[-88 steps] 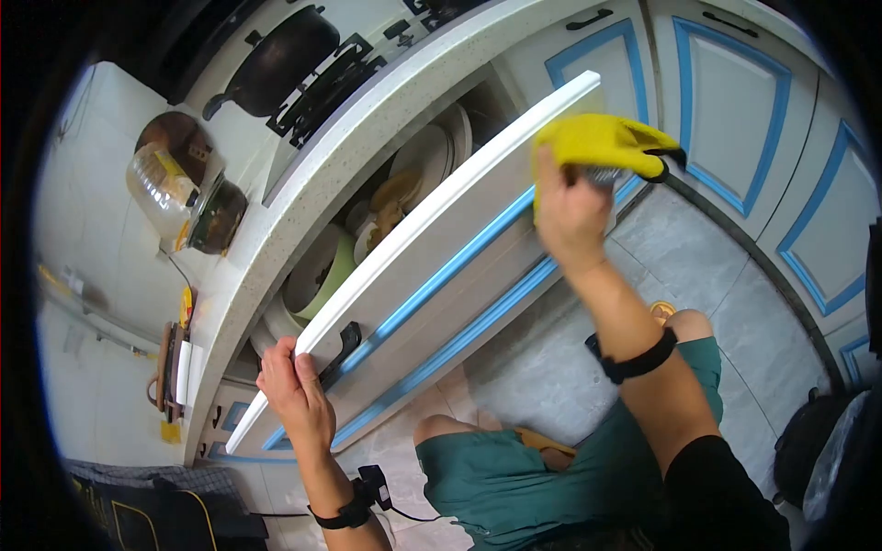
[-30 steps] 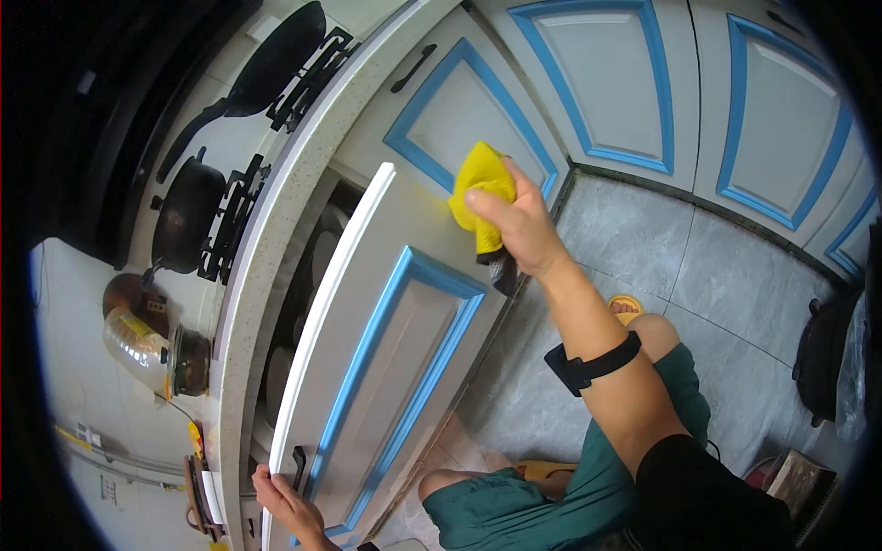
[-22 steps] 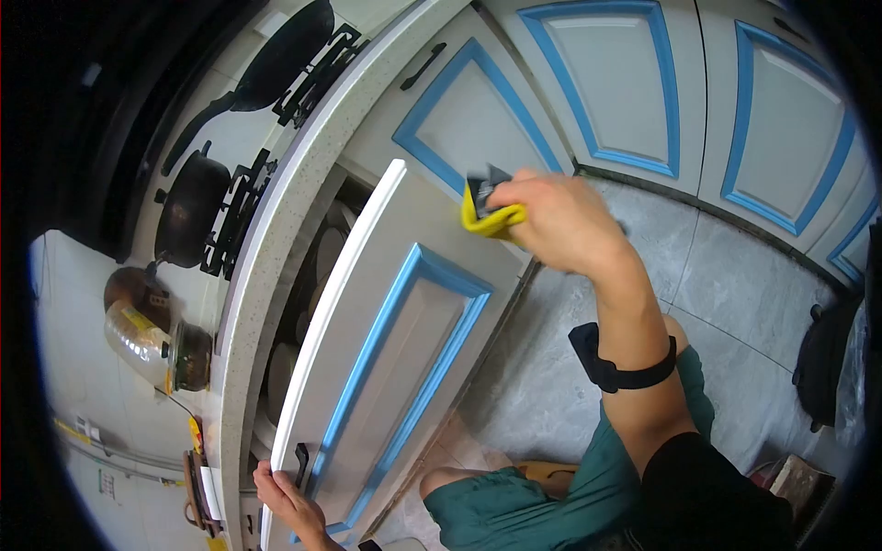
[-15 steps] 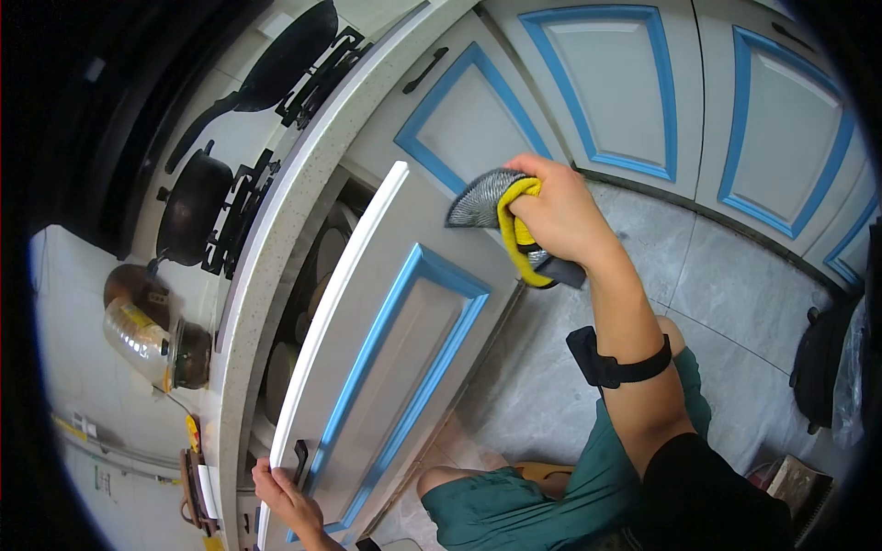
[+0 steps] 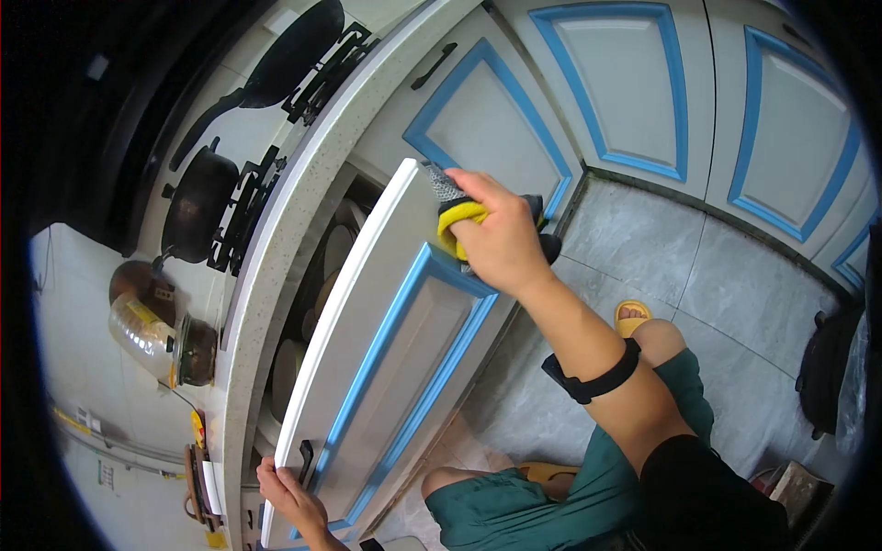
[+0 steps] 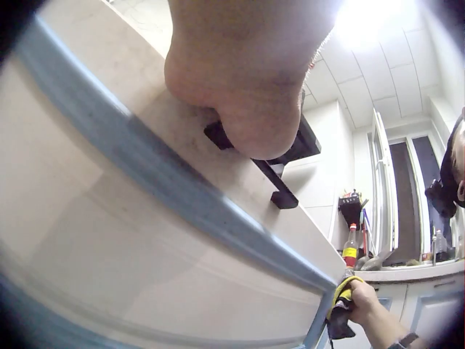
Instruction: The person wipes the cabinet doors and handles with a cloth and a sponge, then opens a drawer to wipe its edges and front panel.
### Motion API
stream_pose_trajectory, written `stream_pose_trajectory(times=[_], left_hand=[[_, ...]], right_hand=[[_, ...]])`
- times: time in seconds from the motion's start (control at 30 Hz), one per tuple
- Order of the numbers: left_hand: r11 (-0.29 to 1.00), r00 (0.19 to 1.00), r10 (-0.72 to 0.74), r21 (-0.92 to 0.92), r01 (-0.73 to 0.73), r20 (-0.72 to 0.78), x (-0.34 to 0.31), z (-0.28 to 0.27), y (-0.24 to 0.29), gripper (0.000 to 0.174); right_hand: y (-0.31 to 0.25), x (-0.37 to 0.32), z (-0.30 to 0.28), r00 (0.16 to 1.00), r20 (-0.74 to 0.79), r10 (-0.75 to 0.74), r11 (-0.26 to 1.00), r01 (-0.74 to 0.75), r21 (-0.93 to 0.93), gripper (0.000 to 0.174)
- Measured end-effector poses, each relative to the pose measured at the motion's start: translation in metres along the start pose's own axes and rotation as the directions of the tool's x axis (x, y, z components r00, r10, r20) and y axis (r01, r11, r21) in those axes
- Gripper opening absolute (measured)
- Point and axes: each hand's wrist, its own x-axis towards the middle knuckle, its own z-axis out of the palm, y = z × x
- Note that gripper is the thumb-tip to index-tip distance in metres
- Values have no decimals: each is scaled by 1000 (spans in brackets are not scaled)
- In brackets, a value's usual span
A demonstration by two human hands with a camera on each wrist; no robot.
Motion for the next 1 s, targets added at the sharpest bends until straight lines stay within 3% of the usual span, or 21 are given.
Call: stream_pose_trajectory(times=[0.2, 0.3, 0.37, 0.43, 0.53, 0.57, 0.67, 0.7, 0.8, 0.93, 1.0], left_hand=[[999, 1000, -24, -43, 24, -2, -1, -1, -2, 28], [999, 1000, -2, -43, 2, -18, -2, 1, -4, 29], [999, 999, 22, -43, -24, -43, 1, 6, 0, 30], [999, 998, 36, -13, -37, -42, -1, 3, -1, 31], [1000, 1000, 8, -19, -9, -27, 0, 4, -5, 31], [1000, 999, 10, -15, -11, -32, 0, 4, -2, 31], [1000, 999, 17, 1, -17, -28, -4, -2, 3, 30], [1000, 999, 25, -11, -25, -30, -3, -1, 1, 30], [999, 999, 24, -44, -25, -23, 0, 2, -4, 29], [1000, 1000, -23, -4, 23, 9, -1, -1, 4, 29], [997, 995, 74, -3, -75, -65, -3, 4, -8, 31]], right_hand=[[3, 11, 12, 898, 57, -436, 882, 439, -170, 40], [2, 23, 20, 862, 87, -500, 855, 507, -109, 42], [4, 12, 10, 964, 101, -245, 960, 255, -111, 42], [15, 0, 5, 997, 64, -50, 993, 56, -108, 42], [25, -2, 9, 949, -7, -314, 935, 308, -177, 42], [13, 4, 11, 950, 15, -311, 941, 310, -137, 41], [6, 16, 16, 871, 28, -491, 859, 489, -152, 41], [9, 10, 10, 905, 44, -422, 894, 424, -148, 41], [36, -2, 8, 866, 21, -499, 822, 481, -304, 42], [7, 18, 10, 840, 68, -538, 817, 540, -204, 40], [14, 10, 9, 849, 65, -525, 818, 524, -239, 38]])
